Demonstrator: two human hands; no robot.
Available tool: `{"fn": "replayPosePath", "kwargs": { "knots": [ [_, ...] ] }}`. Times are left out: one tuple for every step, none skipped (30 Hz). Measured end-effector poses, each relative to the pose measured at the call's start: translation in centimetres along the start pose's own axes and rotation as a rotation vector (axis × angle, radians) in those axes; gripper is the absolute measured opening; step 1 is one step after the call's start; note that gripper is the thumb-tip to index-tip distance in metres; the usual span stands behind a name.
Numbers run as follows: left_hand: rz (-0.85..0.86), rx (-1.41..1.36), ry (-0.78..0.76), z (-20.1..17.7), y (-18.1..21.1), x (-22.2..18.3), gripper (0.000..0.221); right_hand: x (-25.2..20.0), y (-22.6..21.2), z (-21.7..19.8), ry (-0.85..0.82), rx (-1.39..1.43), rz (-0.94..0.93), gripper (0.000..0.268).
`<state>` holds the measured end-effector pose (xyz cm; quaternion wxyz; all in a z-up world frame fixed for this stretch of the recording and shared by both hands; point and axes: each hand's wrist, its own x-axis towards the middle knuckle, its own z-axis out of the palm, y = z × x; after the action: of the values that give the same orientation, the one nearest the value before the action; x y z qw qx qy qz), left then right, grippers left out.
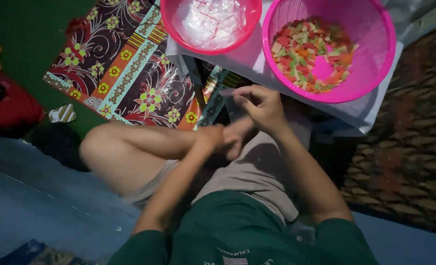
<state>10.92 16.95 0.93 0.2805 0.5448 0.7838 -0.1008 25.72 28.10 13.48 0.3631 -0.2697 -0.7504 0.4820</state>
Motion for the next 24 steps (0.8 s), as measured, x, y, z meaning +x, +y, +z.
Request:
{"fn": "replayPosePath", "kwargs": {
  "knots": [
    [0.036, 0.048, 0.001, 3.9, 0.2, 2.0, 0.044, 0.4, 0.2, 0.3, -0.009, -0.033, -0.038, 0.013],
    [0.072, 0.097, 0.002, 7.7, 0.4, 3.9, 0.051, 0.8, 0.3, 0.6, -0.019, -0.066, -0.076, 0.014],
    [0.074, 0.101, 0.007, 8.5, 0.8, 4.0, 0.051, 1.0, 0.3, 1.0, -0.014, -0.066, -0.08, 0.014],
    [0.1, 0.101, 0.031, 9.2, 1.2, 4.2, 0.044, 1.3, 0.4, 1.3, -0.015, -0.062, -0.073, 0.013],
    [0.132, 0.102, 0.048, 10.1, 1.7, 4.1, 0.038, 1.2, 0.4, 1.5, -0.012, -0.059, -0.058, 0.013],
    [0.14, 0.107, 0.046, 12.0, 1.5, 4.4, 0.038, 1.0, 0.2, 2.0, -0.003, -0.061, -0.055, 0.013],
    [0.216, 0.108, 0.159, 13.7, 1.6, 5.2, 0.04, 1.2, 0.0, 2.2, -0.001, -0.042, -0.036, 0.014],
    [0.291, 0.108, 0.272, 15.3, 1.7, 6.0, 0.045, 1.3, -0.1, 2.5, 0.001, -0.023, -0.018, 0.015],
    [0.288, 0.106, 0.278, 12.0, 1.2, 4.1, 0.045, 1.5, 0.2, 2.5, -0.003, -0.024, -0.023, 0.015],
    [0.302, -0.032, 0.107, 8.6, 0.9, 2.2, 0.053, 1.6, 0.4, 2.4, -0.016, -0.045, -0.027, 0.016],
    [0.314, -0.162, -0.067, 5.3, 0.1, 0.2, 0.063, 1.7, 0.7, 2.6, -0.023, -0.059, -0.03, 0.017],
    [0.311, -0.157, -0.064, 5.5, -1.4, -0.2, 0.063, 1.1, 1.1, 2.6, -0.02, -0.055, -0.034, 0.017],
    [0.367, -0.644, 0.107, 5.1, -3.0, 0.0, 0.043, 1.0, 1.4, 2.6, -0.038, -0.082, -0.041, 0.019],
    [0.418, -1.131, 0.279, 4.6, -4.6, 0.1, 0.026, 0.9, 1.8, 2.5, -0.056, -0.109, -0.048, 0.021],
    [0.425, -1.12, 0.288, 2.2, -5.6, -0.5, 0.026, 0.9, 1.8, 2.7, -0.048, -0.106, -0.061, 0.021],
    [0.394, -1.213, 0.334, -0.1, -6.6, -1.1, 0.03, 0.9, 1.8, 3.0, -0.071, -0.11, -0.037, 0.021],
    [0.354, -1.315, 0.374, -1.9, -7.5, -2.2, 0.034, 0.3, 1.8, 3.3, -0.102, -0.114, -0.005, 0.021],
    [0.353, -1.312, 0.378, -4.0, -7.4, -3.7, 0.034, 0.2, 1.5, 3.8, -0.102, -0.111, -0.009, 0.021],
    [0.428, -1.218, 0.464, -6.0, -7.1, -5.1, 0.037, 0.0, 1.3, 4.1, -0.131, -0.104, -0.006, 0.022],
    [0.5, -1.12, 0.548, -7.9, -6.8, -6.5, 0.041, -0.2, 1.0, 4.5, -0.16, -0.097, -0.003, 0.023],
    [0.496, -1.125, 0.549, -8.2, -6.7, -7.0, 0.041, -0.3, 1.6, 4.7, -0.166, -0.098, -0.001, 0.023],
    [0.511, -1.039, 0.606, -8.5, -6.7, -7.5, 0.029, -0.4, 2.2, 4.9, -0.208, -0.088, -0.012, 0.022],
    [0.525, -0.95, 0.665, -8.9, -6.7, -7.9, 0.018, -0.4, 2.8, 5.1, -0.25, -0.08, -0.026, 0.021],
    [0.522, -0.954, 0.67, -8.8, -6.6, -8.0, 0.018, -0.4, 3.0, 5.1, -0.256, -0.081, -0.028, 0.021]
  ]
}}
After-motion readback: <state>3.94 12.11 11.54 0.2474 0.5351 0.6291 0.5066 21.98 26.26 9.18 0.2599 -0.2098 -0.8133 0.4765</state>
